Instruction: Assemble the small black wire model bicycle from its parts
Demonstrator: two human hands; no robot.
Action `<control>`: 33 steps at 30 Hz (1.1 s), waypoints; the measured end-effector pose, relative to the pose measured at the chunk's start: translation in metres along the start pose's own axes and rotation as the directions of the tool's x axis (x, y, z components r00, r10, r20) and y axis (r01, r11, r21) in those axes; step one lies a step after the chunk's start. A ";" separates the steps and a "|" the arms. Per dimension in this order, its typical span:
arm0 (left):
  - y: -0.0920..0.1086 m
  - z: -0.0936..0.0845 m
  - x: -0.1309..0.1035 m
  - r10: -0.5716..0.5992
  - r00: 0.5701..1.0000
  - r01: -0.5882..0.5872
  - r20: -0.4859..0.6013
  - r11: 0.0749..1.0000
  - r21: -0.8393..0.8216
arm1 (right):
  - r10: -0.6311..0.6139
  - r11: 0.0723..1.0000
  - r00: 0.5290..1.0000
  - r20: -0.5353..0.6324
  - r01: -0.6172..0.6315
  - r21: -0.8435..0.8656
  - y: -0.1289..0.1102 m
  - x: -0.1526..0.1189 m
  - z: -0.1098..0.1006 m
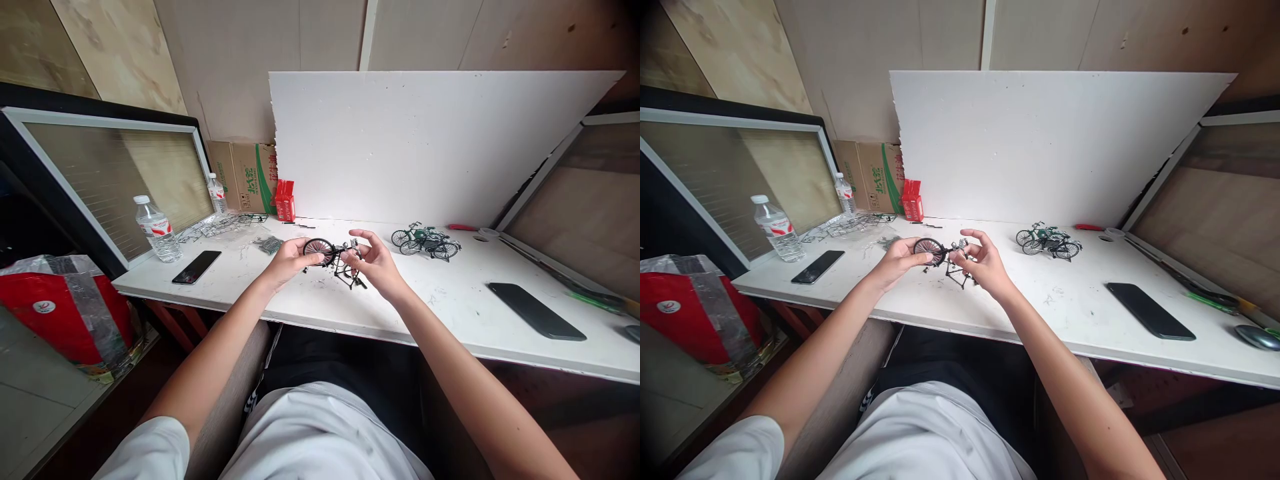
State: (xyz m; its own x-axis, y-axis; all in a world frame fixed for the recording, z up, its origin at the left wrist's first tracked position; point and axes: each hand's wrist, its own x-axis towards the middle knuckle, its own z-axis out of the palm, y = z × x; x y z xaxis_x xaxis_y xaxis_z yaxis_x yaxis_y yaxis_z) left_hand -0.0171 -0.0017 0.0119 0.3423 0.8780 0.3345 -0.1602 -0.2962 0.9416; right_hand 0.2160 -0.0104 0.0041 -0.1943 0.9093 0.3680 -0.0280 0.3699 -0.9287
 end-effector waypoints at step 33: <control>-0.009 -0.004 0.000 0.022 1.000 -0.019 -0.008 0.959 0.283 | -0.111 0.969 0.993 0.034 0.116 -0.218 0.012 0.003 -0.005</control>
State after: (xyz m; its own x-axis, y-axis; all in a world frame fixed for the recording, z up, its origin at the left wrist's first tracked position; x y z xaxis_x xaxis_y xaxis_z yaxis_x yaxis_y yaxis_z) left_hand -0.0192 0.0026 0.0032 0.3317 0.8741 0.3548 0.1018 -0.4071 0.9077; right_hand 0.2203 -0.0021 -0.0054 -0.2228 0.8557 0.4670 0.1642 0.5052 -0.8473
